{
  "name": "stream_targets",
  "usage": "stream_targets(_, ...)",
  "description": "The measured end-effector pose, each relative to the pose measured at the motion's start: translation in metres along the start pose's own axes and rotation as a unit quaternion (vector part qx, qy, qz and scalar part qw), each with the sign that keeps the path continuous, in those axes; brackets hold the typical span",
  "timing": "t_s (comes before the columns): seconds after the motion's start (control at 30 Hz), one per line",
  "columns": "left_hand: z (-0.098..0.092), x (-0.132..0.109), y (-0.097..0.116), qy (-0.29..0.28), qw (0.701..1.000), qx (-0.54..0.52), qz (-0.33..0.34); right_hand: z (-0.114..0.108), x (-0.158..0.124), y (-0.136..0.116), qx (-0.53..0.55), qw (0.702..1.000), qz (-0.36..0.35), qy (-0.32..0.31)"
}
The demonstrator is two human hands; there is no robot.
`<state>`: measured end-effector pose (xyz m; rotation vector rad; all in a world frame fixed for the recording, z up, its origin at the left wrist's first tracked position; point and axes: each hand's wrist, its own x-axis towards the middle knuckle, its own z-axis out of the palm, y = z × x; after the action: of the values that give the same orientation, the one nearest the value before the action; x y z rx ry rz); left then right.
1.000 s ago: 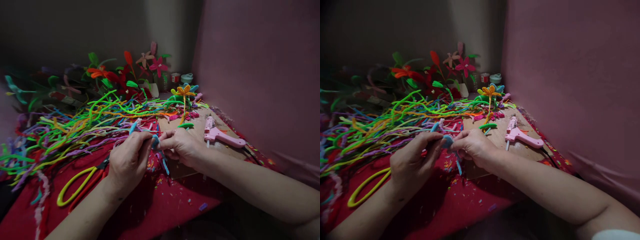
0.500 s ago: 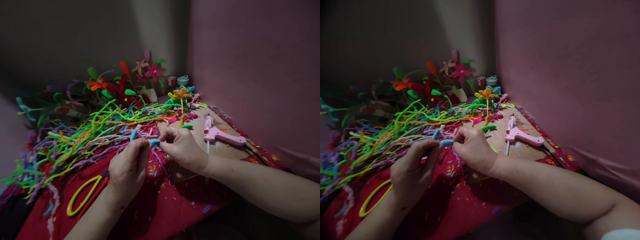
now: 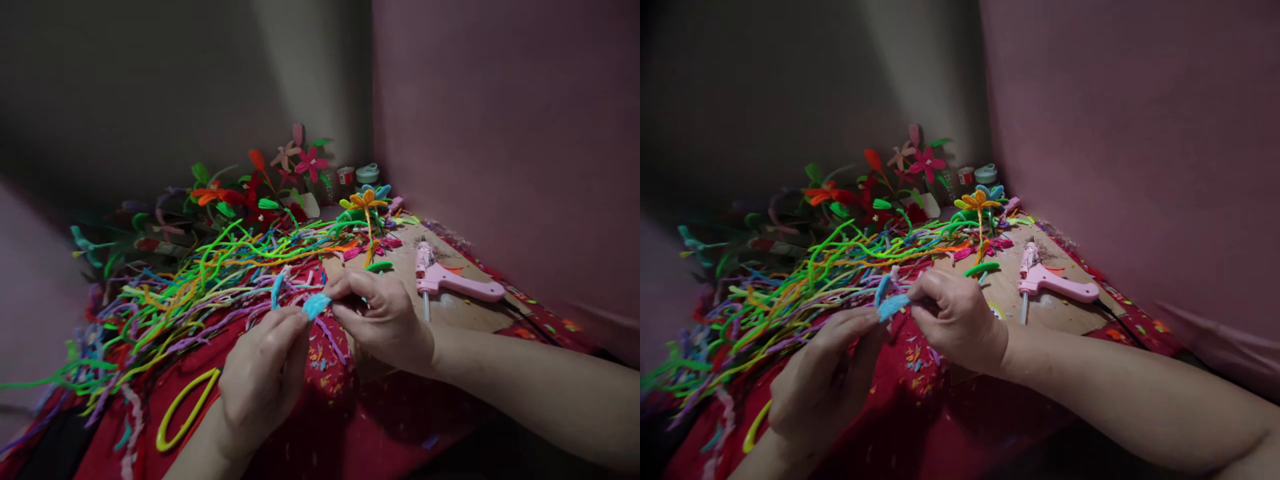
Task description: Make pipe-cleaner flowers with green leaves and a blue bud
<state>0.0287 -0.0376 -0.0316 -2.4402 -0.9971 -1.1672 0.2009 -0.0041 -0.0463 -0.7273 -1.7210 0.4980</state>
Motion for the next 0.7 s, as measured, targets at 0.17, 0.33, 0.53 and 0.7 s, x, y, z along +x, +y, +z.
stream_targets(0.17, -0.003, -0.002, -0.004, -0.006, 0.999, 0.005, 0.049, 0.0, -0.001, 0.0, 0.022, 0.999, -0.024, 0.001)
stream_targets(0.33, -0.001, -0.002, -0.005, -0.005, 0.999, 0.018, 0.049, 0.0, 0.001, 0.001, 0.033, 0.999, 0.018, -0.016)
stream_targets(0.53, 0.002, 0.004, -0.007, -0.001, 0.999, 0.022, -0.048, 0.001, 0.007, 0.007, 0.09, 0.98, 0.162, -0.068)
stream_targets(0.7, 0.003, 0.002, -0.008, -0.02, 0.988, -0.039, -0.146, 0.001, 0.014, 0.007, 0.207, 0.924, 0.306, -0.097)
